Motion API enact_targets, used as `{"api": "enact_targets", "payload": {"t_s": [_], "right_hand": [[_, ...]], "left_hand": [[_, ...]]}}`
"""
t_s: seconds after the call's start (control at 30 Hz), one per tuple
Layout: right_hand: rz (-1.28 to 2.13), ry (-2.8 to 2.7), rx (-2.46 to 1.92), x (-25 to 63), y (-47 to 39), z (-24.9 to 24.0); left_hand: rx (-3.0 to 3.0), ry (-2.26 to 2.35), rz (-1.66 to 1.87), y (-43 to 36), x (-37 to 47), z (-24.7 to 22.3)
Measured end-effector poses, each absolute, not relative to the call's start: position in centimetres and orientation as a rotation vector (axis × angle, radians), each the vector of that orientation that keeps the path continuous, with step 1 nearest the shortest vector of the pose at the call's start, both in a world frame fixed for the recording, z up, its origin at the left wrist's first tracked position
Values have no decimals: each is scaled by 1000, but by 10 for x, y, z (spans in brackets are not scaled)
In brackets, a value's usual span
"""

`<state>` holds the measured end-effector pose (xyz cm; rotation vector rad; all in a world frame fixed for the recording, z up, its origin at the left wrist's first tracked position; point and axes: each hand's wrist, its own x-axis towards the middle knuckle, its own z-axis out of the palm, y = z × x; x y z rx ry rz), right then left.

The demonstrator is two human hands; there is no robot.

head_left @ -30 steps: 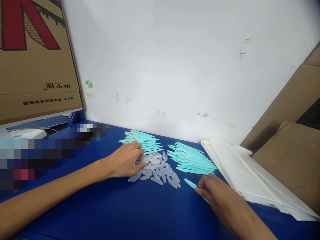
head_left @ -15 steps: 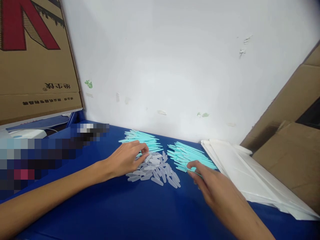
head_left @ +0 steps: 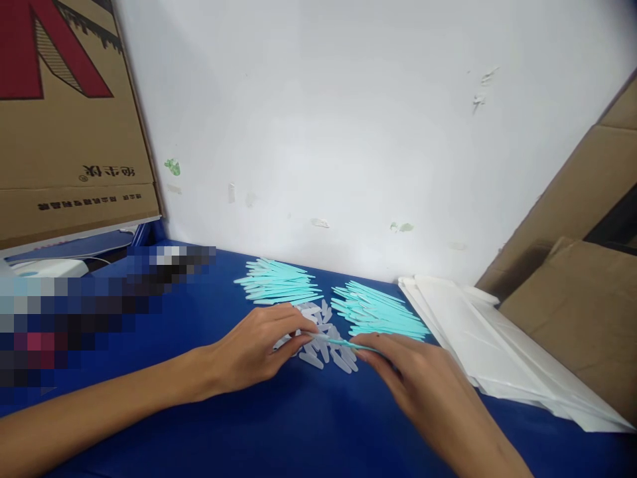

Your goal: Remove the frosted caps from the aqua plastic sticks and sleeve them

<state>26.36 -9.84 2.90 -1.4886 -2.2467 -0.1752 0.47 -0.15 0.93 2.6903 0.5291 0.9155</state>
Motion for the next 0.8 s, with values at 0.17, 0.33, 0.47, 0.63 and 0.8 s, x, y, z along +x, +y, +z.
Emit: {"api": "enact_targets", "payload": {"t_s": [0.17,0.33,0.47,0.63,0.8], "right_hand": [[-155,-2261,-1487,264,-99,28],[-88,-2240,-1494,264,-100,30],[-32,-2204,-1471,262,-100,31],[70,-2219,-1426,254,-102,32],[164,-2187,-1371,248,-104,34]], "left_hand": [[2696,508,939,-3,5,8],[2704,457,999,-3,6,7],[2676,454,1007,-5,7,9],[2567,421,1064,-17,10,9],[2559,371,1166,-26,11,7]]}}
